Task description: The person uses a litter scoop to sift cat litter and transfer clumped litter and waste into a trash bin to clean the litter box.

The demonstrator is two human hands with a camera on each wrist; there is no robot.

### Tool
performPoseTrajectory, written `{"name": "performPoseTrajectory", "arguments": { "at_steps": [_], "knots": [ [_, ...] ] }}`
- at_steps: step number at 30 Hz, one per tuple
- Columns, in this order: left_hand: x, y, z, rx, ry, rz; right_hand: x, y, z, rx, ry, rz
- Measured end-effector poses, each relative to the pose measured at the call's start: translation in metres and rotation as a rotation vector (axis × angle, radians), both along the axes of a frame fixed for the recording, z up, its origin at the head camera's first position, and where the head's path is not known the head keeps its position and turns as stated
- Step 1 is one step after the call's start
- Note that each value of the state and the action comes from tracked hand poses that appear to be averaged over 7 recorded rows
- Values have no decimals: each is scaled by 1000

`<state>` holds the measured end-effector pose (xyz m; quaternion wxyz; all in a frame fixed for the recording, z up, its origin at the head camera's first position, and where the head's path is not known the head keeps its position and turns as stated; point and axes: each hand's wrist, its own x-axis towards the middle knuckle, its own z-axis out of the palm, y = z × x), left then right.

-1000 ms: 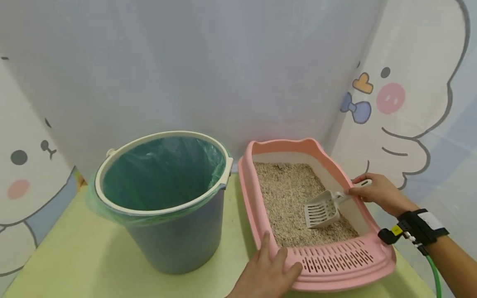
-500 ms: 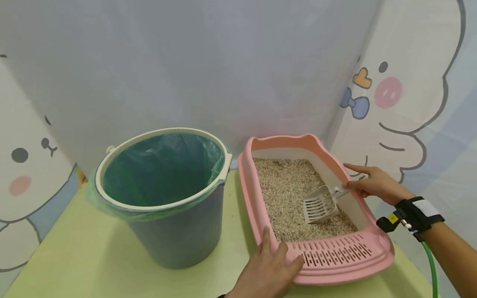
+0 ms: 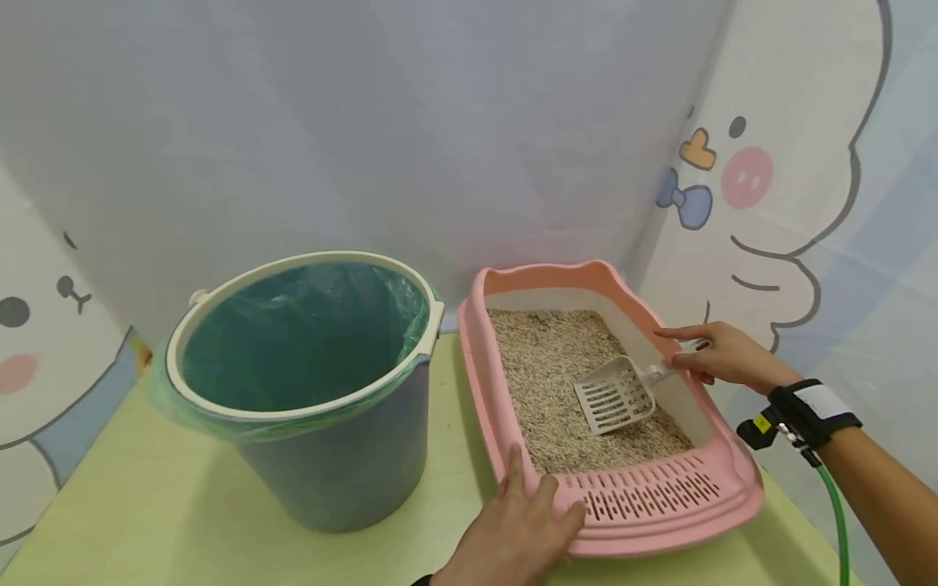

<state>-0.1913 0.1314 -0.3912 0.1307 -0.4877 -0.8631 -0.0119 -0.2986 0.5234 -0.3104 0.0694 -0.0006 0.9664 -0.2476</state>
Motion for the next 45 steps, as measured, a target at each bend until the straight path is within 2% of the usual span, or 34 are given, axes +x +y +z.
{"name": "performPoseTrajectory", "arguments": {
  "at_steps": [6, 10, 15, 17, 21, 25, 29, 31, 34, 39, 44, 45],
  "knots": [
    [-3, 2, 0, -7, 12, -15, 0, 1, 0, 114, 37, 59],
    [-3, 3, 0, -8, -31, 13, -2, 1, -1, 137, 58, 117],
    [-5, -2, 0, 15, -22, 11, 2, 4, -1, 170, 82, 165],
    [-3, 0, 1, 28, -59, 31, 0, 8, -2, 167, 87, 196],
    [0, 1, 5, 62, -200, 84, -1, 15, -6, 153, 108, 241],
    [3, 3, 9, 101, -310, 118, 0, 21, -7, 155, 136, 271],
    [8, 4, 13, 160, -348, 119, 2, 26, -8, 148, 136, 296],
    [12, 6, 15, 176, -331, 135, 2, 29, -9, 146, 134, 315],
    [18, 8, 18, 185, -302, 194, 2, 33, -12, 144, 150, 344],
    [24, 9, 22, 167, -208, 252, 2, 35, -15, 156, 194, 377],
    [29, 30, 22, 88, -16, 259, -20, 44, -20, 144, 249, 480],
    [29, 36, 23, 74, -1, 257, -27, 46, -20, 145, 252, 505]
  ]
}}
